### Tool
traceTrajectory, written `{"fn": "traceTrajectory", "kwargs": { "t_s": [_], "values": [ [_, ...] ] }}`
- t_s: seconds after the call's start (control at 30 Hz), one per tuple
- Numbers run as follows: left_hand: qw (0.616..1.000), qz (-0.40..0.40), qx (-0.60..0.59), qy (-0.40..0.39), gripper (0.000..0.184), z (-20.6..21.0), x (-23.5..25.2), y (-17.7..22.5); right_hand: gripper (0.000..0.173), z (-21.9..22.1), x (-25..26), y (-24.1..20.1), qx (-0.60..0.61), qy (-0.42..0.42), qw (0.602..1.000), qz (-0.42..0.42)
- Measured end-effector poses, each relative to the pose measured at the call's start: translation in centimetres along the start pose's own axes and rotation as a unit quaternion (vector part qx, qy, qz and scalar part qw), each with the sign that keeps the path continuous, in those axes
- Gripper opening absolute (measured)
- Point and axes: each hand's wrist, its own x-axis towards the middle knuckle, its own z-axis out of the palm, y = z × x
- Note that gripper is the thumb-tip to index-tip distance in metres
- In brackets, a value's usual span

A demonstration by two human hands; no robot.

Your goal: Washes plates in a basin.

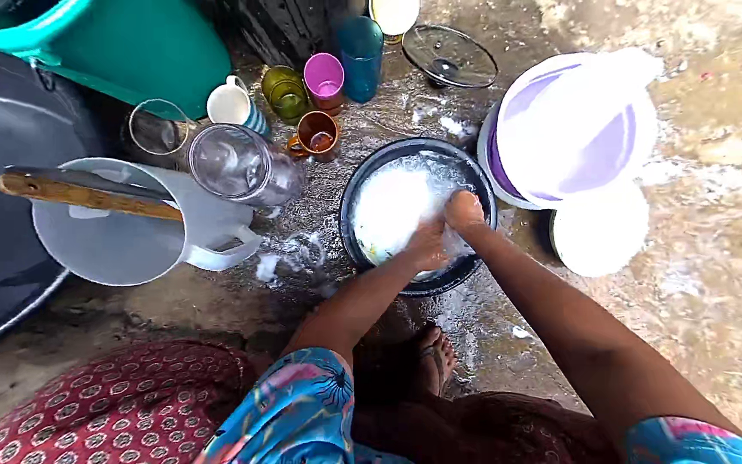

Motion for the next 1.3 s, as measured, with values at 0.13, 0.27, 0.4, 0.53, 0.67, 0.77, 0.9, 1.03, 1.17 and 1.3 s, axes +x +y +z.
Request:
{"fn": "traceTrajectory", "kwargs": {
  "t_s": [0.13,0.27,0.4,0.53,0.67,0.77,0.9,1.03,1.17,1.3],
  "values": [
    [0.980,0.048,0.046,-0.190,0.056,1.3,-3.4,-1.8,0.050,0.7,0.5,0.5,-0.041,-0.003,0.997,-0.059],
    [0.966,0.076,0.123,-0.217,0.053,-0.4,-7.6,-7.0,0.064,1.6,0.8,1.4,-0.091,0.002,0.993,-0.079],
    [0.972,0.000,0.229,-0.054,0.057,-4.7,-8.4,-8.5,0.061,1.7,0.8,2.0,-0.044,-0.002,0.997,-0.069],
    [0.952,-0.061,0.286,0.096,0.070,-5.5,-6.0,-8.8,0.058,1.6,0.0,1.8,-0.002,0.012,0.999,-0.036],
    [0.956,-0.112,0.266,0.054,0.075,-4.1,-3.8,-7.6,0.062,1.4,-0.4,1.8,-0.010,0.022,1.000,0.018],
    [0.962,-0.135,0.236,-0.010,0.084,-4.0,-3.1,-7.2,0.067,1.2,-0.2,2.0,-0.052,0.021,0.998,0.018],
    [0.969,-0.141,0.198,-0.040,0.074,-4.7,-2.5,-7.3,0.080,0.0,-0.6,2.1,-0.073,0.012,0.997,0.020],
    [0.957,-0.089,-0.049,0.271,0.034,-3.4,-2.3,-8.2,0.064,-0.7,0.0,3.3,0.037,0.015,0.999,-0.007],
    [0.740,-0.271,-0.361,0.499,0.048,-1.3,-0.3,-5.4,0.046,1.0,0.9,5.1,0.230,0.058,0.970,-0.061],
    [0.550,-0.260,-0.709,0.355,0.053,-0.2,1.7,-1.4,0.052,2.7,2.0,6.0,0.382,0.007,0.918,-0.104]
  ]
}}
